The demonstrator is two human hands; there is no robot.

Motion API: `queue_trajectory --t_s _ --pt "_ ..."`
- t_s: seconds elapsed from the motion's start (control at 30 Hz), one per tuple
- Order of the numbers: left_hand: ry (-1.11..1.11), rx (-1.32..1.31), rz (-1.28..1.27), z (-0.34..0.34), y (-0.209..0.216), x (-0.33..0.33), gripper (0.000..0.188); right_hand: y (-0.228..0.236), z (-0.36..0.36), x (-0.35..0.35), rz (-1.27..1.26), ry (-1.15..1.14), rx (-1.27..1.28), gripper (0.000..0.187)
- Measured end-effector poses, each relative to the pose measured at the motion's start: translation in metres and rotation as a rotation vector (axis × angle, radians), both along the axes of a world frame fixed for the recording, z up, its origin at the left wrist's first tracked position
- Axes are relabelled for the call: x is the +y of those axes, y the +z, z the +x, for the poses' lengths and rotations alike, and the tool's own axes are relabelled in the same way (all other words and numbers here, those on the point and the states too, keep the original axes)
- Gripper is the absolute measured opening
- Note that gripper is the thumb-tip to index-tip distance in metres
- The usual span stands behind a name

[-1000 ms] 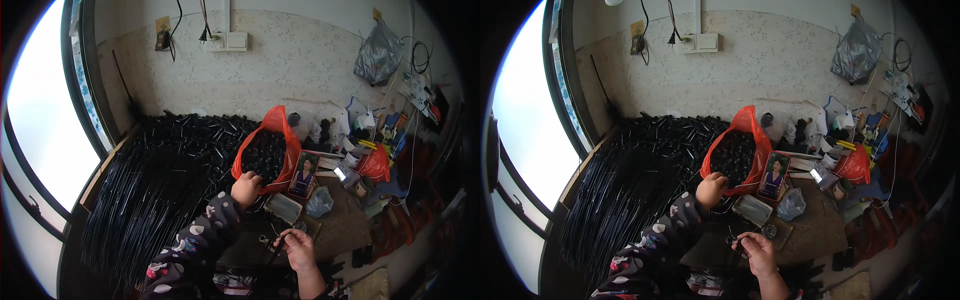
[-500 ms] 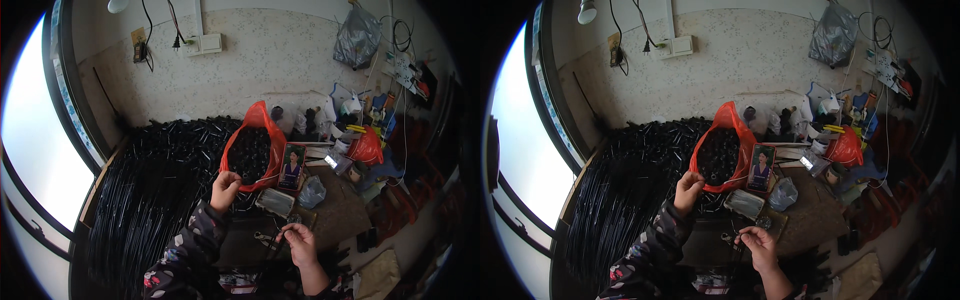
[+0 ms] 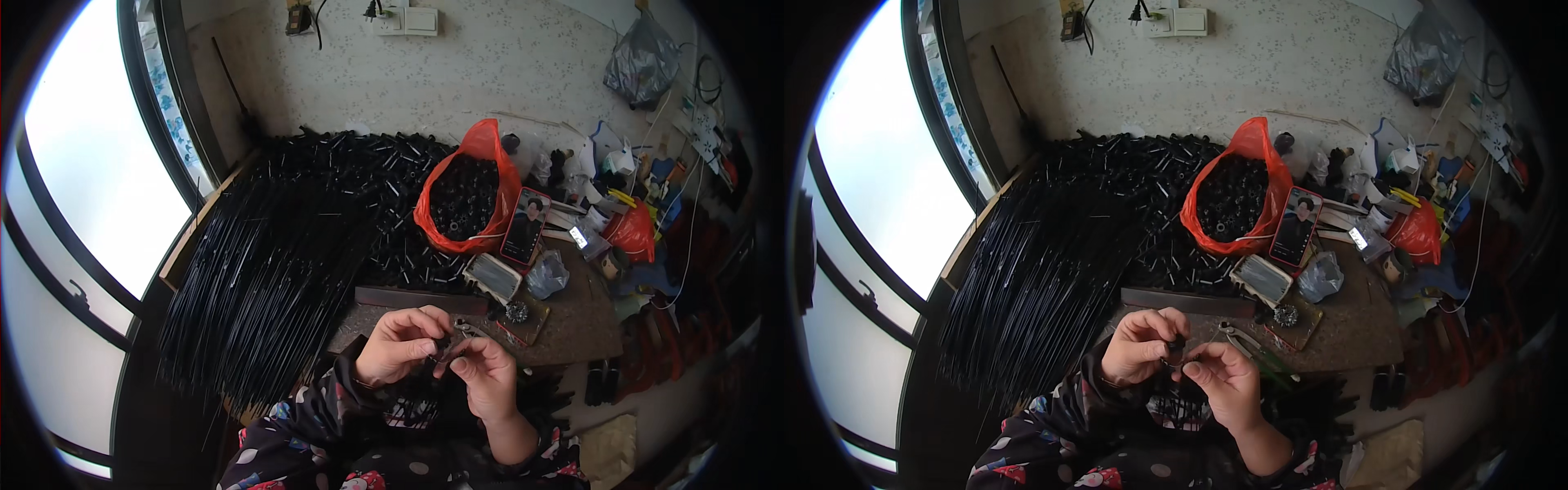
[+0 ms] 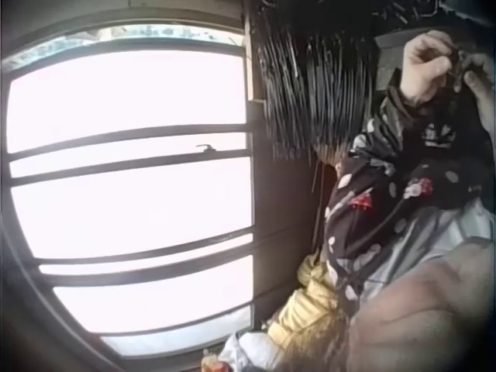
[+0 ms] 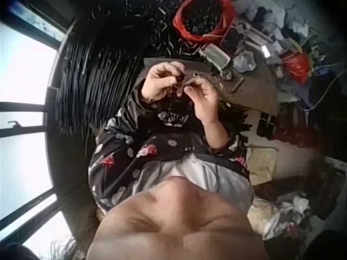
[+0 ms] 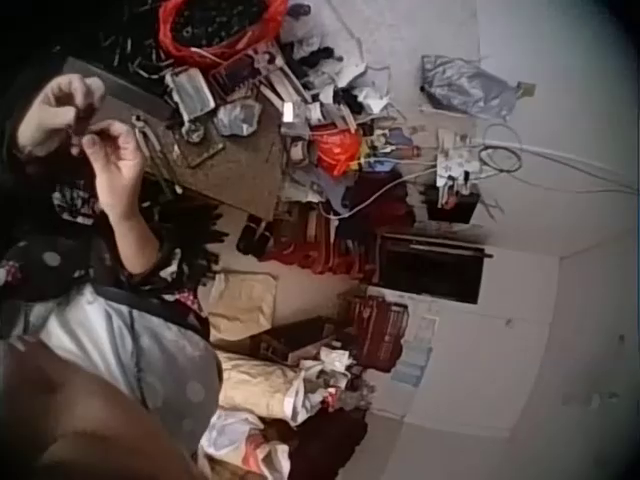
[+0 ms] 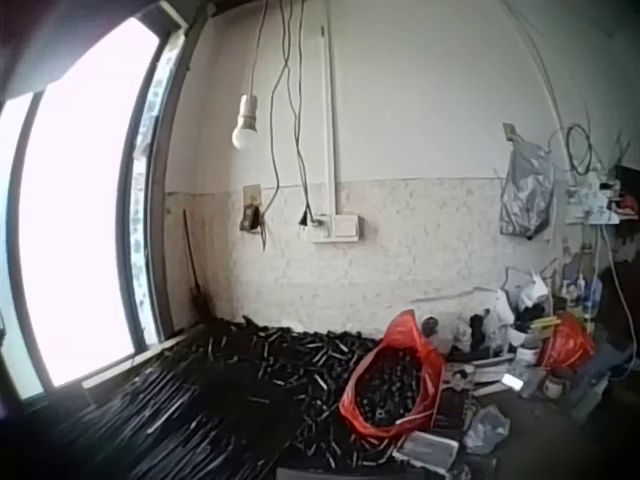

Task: Assembling wire harnesses by attaching plastic components to cables using a hand tool.

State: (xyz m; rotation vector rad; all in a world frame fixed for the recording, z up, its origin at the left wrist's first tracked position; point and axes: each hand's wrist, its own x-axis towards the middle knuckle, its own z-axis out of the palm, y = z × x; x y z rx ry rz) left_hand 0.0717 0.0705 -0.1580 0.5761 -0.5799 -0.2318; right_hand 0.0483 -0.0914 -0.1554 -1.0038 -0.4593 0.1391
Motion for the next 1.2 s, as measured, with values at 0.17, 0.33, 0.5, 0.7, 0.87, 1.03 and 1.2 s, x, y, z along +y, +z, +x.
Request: queue_trajectory --t_s 0.17,0.33,0.5,0.7,0.87,1.03,1.2 --pt "0.01 0.063 0.091 -0.015 0.005 0.013 0.013 -0.001 0.0 0.005 0.06 0.085 0.055 0.018" --pt "0.013 -0.12 0.247 -0.018 0.021 0.022 0.01 -0.002 -0.007 0.001 -0.028 0.102 0.029 0.023" --pt "0.068 -0.228 0.341 -0.017 0.015 0.014 0.009 0.011 -0.007 -0.007 0.012 0.227 0.071 0.028" --pt "1.207 -0.257 0.561 -0.032 -0.015 -0.007 0.023 -0.009 0.004 -0.009 -0.004 0.082 0.059 0.027" --pt "1.176 -0.416 0.782 -0.039 0.0 -0.027 0.019 -0.007 0.0 -0.004 -0.004 -0.118 0.102 0.026" --pt "0.923 -0.16 0.504 -0.037 -0.003 -0.034 0.011 -0.012 0.002 -0.001 0.059 -0.158 0.088 0.028" --pt "0.871 -0.297 0.72 -0.035 -0.002 -0.019 0.015 -0.007 -0.001 -0.002 0.073 -0.093 0.114 0.028"
